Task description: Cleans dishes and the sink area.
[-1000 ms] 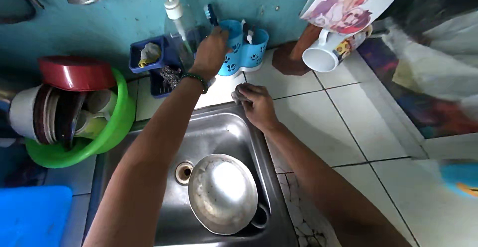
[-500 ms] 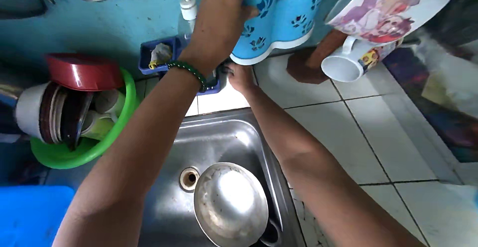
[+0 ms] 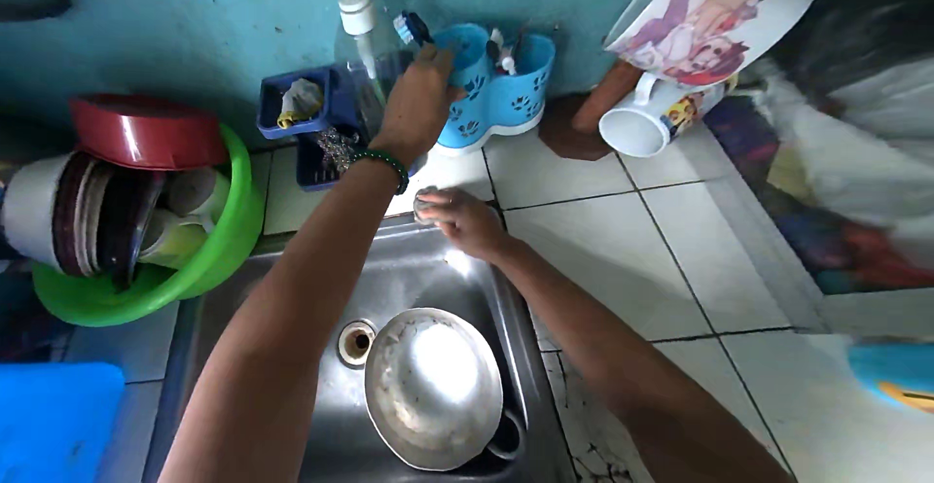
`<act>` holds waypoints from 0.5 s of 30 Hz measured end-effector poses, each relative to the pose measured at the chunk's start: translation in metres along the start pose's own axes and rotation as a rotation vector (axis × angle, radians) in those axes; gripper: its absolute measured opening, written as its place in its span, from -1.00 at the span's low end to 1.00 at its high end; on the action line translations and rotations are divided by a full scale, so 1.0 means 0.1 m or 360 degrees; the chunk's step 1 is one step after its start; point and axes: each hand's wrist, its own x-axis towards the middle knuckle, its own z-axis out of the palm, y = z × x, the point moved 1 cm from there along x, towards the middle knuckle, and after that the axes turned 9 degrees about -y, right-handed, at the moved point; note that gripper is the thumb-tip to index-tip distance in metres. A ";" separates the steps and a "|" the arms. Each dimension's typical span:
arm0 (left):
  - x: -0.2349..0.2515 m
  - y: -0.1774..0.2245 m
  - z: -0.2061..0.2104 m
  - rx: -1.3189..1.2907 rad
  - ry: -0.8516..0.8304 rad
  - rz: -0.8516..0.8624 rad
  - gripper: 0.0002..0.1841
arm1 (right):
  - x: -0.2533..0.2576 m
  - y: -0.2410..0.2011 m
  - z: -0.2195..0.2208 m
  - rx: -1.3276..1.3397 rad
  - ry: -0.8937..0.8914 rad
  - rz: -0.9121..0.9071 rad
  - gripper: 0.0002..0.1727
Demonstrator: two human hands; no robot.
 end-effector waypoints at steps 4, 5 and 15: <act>0.08 -0.09 0.18 0.0029 -0.0101 -0.0161 -0.61 | -0.02 -0.02 0.08 -0.0089 0.0109 -0.0043 -0.66; 0.09 -0.10 0.21 0.0036 -0.0120 -0.0192 -0.60 | -0.01 -0.02 0.09 -0.0090 0.0113 -0.0045 -0.66; -0.01 -0.04 0.09 -0.0056 -0.0156 -0.0086 -0.46 | 0.13 0.02 -0.09 0.0312 0.0175 0.0156 -0.67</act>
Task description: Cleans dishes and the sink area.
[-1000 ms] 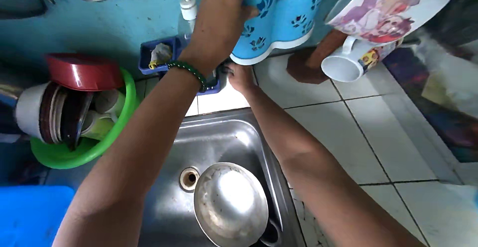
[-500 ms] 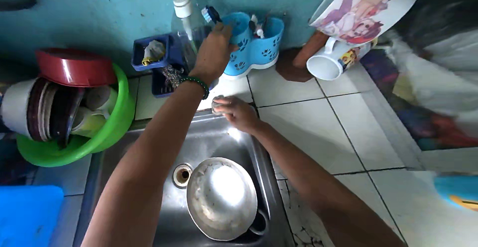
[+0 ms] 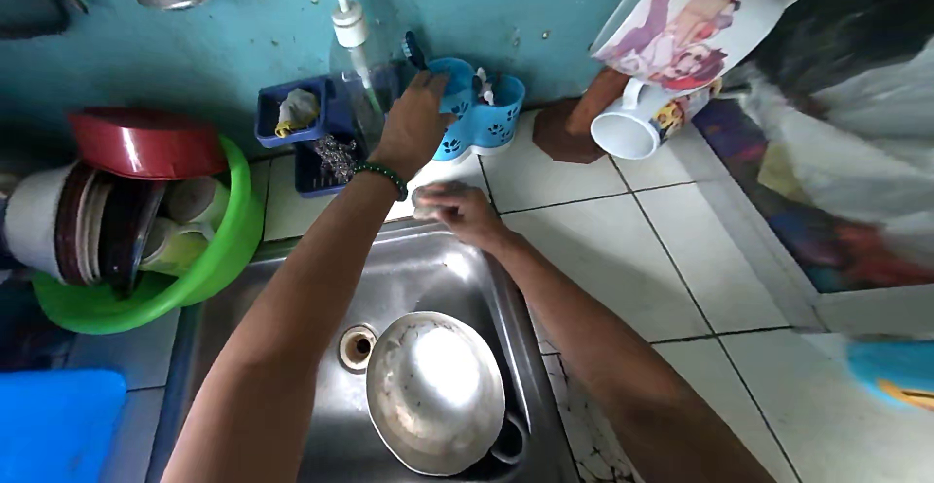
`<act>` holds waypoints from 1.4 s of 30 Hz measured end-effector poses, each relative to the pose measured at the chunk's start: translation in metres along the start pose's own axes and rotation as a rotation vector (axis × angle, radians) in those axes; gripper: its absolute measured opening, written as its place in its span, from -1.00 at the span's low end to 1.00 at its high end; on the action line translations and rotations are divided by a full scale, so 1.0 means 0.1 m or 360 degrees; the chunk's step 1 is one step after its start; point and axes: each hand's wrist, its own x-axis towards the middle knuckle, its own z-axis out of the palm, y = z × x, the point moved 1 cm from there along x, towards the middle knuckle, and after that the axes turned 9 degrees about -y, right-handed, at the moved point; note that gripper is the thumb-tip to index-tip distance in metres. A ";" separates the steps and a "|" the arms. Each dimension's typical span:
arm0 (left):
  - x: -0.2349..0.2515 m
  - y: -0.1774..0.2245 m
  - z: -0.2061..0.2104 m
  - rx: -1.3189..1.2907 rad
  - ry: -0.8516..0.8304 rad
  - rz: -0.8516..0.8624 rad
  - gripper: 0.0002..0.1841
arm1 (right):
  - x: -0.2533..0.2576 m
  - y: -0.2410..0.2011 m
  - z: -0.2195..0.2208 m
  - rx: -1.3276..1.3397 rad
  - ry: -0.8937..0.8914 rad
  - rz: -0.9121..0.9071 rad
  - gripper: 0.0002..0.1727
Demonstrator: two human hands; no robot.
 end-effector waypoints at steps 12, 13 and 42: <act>-2.69 -0.27 0.20 -0.0914 0.0860 0.0158 -0.77 | 0.25 -0.48 1.11 -0.0204 0.0055 0.0000 -0.66; -2.79 -0.26 0.30 -0.0965 0.0905 0.0120 -0.76 | 0.28 -0.57 1.33 -0.0136 -0.0034 -0.0100 -0.65; -5.56 -0.02 0.95 -0.0485 0.1212 -0.0417 -0.85 | 0.24 -1.88 2.84 0.0260 -0.0728 -0.0181 -0.64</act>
